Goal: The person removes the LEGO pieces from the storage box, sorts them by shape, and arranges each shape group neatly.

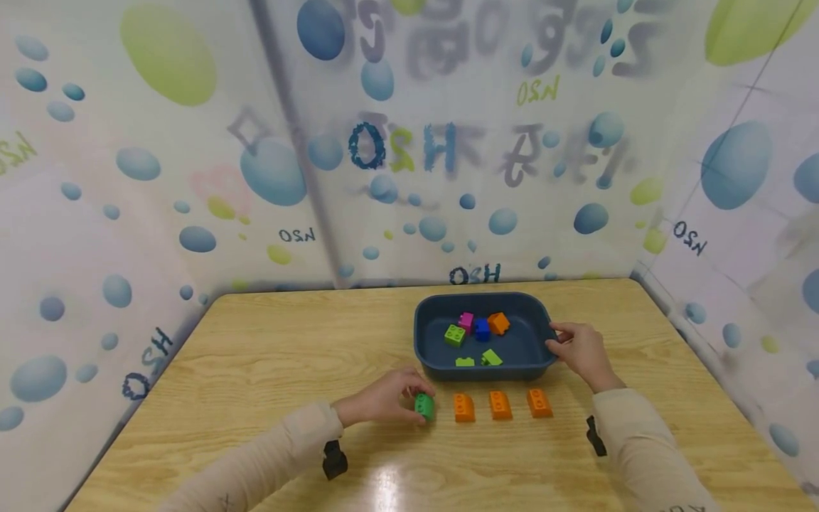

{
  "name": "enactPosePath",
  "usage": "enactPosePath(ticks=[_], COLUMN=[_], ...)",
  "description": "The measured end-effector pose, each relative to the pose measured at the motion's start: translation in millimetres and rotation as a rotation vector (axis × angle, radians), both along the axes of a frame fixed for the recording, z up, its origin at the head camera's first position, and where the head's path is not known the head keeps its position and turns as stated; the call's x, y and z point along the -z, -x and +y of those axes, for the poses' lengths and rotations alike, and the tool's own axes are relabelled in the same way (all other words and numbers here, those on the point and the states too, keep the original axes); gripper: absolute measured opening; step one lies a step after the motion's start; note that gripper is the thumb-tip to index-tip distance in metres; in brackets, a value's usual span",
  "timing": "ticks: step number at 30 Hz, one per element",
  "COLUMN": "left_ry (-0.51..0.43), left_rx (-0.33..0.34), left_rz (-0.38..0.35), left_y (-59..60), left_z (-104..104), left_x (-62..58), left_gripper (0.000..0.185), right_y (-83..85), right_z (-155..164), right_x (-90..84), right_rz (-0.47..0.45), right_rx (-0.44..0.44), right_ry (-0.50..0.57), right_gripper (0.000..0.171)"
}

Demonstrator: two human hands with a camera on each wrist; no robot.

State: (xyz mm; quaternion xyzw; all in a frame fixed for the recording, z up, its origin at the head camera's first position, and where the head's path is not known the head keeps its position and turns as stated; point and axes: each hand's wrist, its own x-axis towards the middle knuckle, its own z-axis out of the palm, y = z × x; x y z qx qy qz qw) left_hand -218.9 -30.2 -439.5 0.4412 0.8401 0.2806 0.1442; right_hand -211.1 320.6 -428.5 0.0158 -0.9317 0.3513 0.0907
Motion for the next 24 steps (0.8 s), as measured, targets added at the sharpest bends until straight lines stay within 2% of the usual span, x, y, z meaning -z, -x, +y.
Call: enactPosePath(ticks=[8,13,18,24], left_ry=[0.028,0.043,0.050,0.051], left_rx=[-0.003,-0.011,-0.047,-0.060], left_rz=[0.057,0.066,0.073,0.067], left_y=[0.5,-2.6,-5.5,-6.2], left_z=[1,3,4,4], left_x=[7.6,11.8,11.5,9.9], left_gripper=[0.037,0.036,0.038,0.037], right_y=[-0.8,-0.7,-1.3,-1.1], right_z=[0,-1,-2,0], right_x=[-0.4,-1.2,-0.9,-0.3], right_rz=[0.010,0.000,0.006,0.008], right_rx=[0.001,-0.001,-0.005,-0.004], right_ry=[0.001,0.006,0.006,0.005], right_gripper=[0.039,0.040,0.039,0.039])
